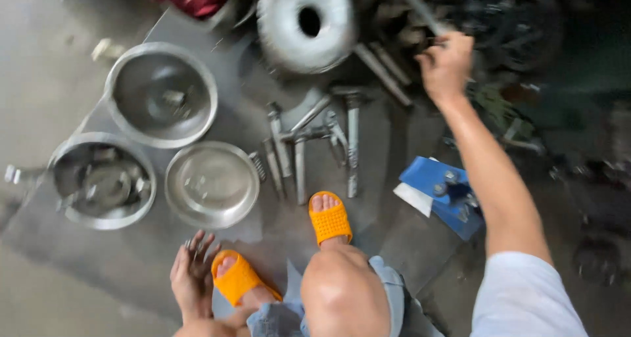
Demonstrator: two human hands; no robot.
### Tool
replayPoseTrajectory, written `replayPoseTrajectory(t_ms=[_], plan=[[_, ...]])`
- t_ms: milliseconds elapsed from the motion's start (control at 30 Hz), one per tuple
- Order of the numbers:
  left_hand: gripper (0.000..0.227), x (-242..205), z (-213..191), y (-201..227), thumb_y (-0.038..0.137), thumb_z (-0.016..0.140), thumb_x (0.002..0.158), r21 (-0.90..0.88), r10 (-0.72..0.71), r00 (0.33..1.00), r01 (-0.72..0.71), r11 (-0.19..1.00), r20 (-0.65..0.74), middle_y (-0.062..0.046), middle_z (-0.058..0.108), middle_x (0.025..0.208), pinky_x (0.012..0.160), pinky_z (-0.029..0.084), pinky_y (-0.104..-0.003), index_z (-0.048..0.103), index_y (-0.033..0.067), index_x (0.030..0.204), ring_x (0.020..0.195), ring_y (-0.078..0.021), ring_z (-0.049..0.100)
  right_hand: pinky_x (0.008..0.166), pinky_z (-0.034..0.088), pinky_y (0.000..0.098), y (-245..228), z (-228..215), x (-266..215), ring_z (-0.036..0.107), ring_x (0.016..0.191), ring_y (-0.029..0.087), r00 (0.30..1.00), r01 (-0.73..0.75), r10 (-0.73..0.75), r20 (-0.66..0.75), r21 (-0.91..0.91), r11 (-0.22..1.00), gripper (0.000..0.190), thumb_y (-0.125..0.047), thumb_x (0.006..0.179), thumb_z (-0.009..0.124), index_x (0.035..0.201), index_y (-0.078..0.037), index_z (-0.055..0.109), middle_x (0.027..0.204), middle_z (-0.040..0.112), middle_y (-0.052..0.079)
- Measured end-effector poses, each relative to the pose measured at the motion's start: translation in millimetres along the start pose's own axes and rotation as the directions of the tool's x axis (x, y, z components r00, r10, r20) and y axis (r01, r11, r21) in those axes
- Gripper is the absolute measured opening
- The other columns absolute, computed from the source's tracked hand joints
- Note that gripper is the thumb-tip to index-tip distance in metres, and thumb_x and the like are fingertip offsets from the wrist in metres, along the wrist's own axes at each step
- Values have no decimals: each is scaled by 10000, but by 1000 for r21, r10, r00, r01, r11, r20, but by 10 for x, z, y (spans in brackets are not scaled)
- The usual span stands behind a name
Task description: The person uses a wrench to tighten a metal part, then wipes it with a red cloth. They then pick up small metal pieces from a bowl and insert them into a larger metal component, using pliers to adjust the pieces.
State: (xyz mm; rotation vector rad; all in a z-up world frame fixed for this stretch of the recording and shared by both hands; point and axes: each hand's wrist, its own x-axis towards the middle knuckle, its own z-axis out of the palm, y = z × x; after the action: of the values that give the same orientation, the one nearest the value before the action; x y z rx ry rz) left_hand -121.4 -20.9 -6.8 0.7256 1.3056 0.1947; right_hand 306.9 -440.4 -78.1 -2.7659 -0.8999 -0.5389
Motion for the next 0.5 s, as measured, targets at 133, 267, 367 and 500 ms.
replayPoseTrajectory(t_ms=[133,267,367,500], plan=[[175,27,-73,-8,174,439,943,-56,18,999,-21,998,-38,-184,588,1141,806,521,-430,497,9,942,990,-319,599,779,349,412,-381,-171,55,549,923,290,996,82,-81,-31,39,996,106,-136,766,733,845,-66,740,852,638,119],[253,140,-240,-9,142,521,870,-70,56,998,-56,996,-4,-186,601,1081,751,548,-349,554,-72,1000,952,-261,614,648,416,345,-1309,-220,-187,580,686,248,999,5,-27,43,444,896,202,82,888,652,709,5,600,742,628,142],[275,422,-412,-187,80,619,819,-167,134,991,-127,978,28,-235,610,978,769,539,-417,589,-117,1008,900,-318,623,666,450,323,-2713,-155,-98,611,692,235,975,-58,-108,195,690,721,124,53,793,588,745,-49,638,732,639,114],[272,859,-537,-308,-23,646,798,-279,282,946,-230,932,162,-331,541,1088,786,535,-492,558,-187,997,955,-408,606,749,480,459,-4324,445,-234,581,898,401,814,20,-497,301,840,542,373,-118,806,652,1150,2,569,1020,561,218]])
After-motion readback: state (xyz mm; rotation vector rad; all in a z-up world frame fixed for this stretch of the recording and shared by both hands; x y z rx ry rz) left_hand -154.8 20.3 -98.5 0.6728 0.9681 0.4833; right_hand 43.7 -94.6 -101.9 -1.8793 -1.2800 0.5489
